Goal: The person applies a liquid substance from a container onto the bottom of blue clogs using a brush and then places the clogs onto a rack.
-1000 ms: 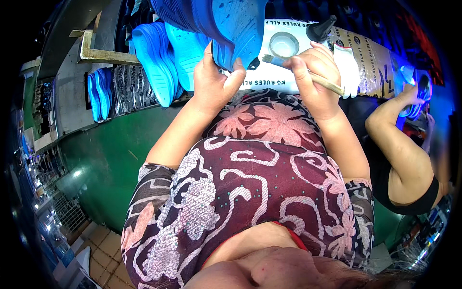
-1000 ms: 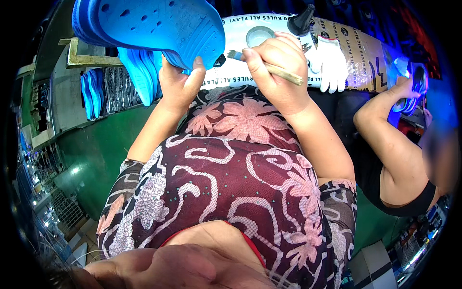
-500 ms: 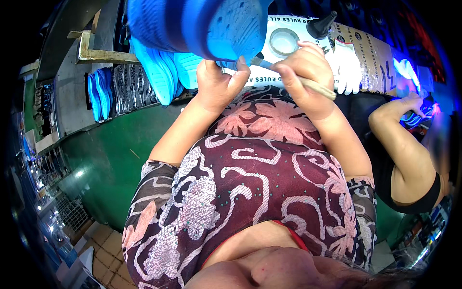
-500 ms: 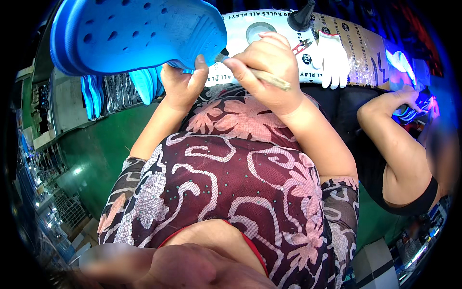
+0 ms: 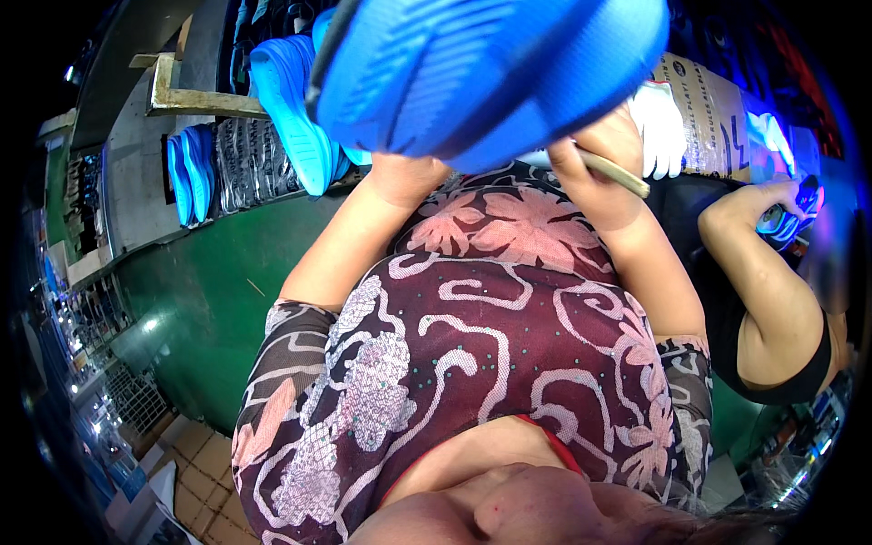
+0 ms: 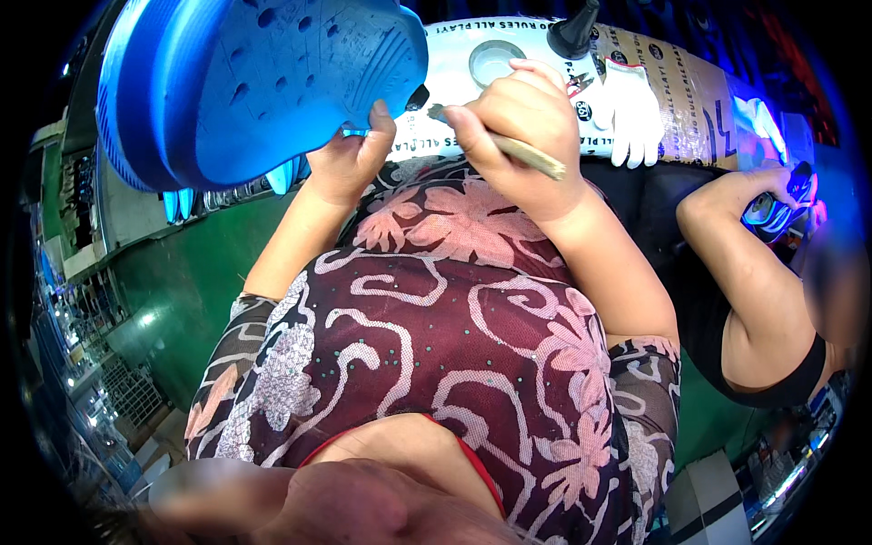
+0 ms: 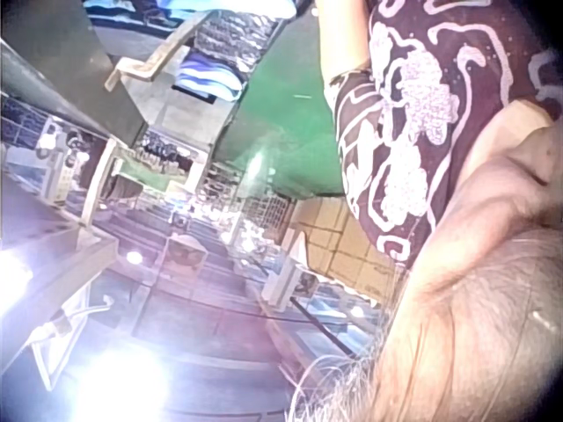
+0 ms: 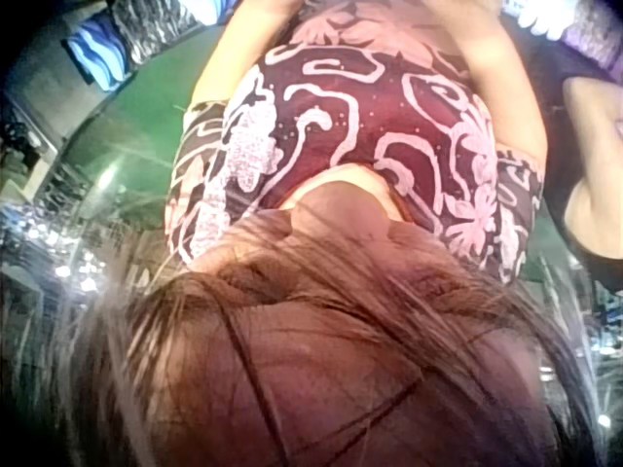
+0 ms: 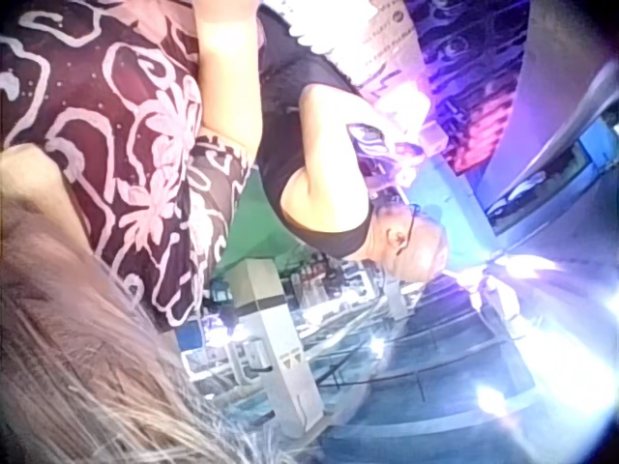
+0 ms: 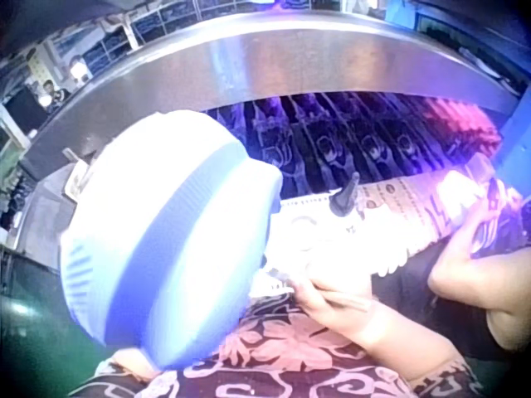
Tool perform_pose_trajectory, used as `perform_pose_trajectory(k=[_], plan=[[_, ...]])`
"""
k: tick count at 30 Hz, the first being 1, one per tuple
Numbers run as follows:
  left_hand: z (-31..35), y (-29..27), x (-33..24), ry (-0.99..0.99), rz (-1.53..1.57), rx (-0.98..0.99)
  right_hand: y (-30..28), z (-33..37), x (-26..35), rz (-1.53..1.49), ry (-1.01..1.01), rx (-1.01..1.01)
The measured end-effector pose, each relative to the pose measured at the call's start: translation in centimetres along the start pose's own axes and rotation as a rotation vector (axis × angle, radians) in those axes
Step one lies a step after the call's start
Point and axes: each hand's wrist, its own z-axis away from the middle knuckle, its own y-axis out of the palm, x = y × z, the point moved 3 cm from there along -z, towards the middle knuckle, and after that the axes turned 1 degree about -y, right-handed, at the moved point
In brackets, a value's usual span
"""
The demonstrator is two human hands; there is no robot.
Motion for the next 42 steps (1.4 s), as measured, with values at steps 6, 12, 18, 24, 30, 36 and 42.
perform_pose_trajectory(k=[6,12,18,24,30,36,42], plan=[[-1.3,-0.5,0.9,-0.323,0.407,-0.127,-3.8,0.4,-0.6,-0.013,0.079,-0.171],[-6.0,-5.0,-1.7,-0.657,0.783,0.153,-5.9,5.5,-4.0,-0.118,0.434,-0.351],[-10.0,-0.1,-5.9,-0.746,1.183,0.912,-7.3,8.8,-3.4,-0.056,0.553,-0.396],[-32.2,15.6,-10.4,-0.695,1.758,0.797,-6.8,9.4,-3.1,-0.193,0.748,-0.533],[-34.9,15.0,-14.7,-0.297,1.686,0.288,-6.3,11.3,-4.3,-0.206,0.778,-0.608],[-19.1,5.8,-3.5,-0.244,0.805,0.294,-4.3,12.1,-4.9,-0.281,0.78,-0.606],[-0.6,-11.9,9.4,-0.253,-0.424,0.016,-1.9,9.8,-4.8,-0.401,0.826,-0.47]])
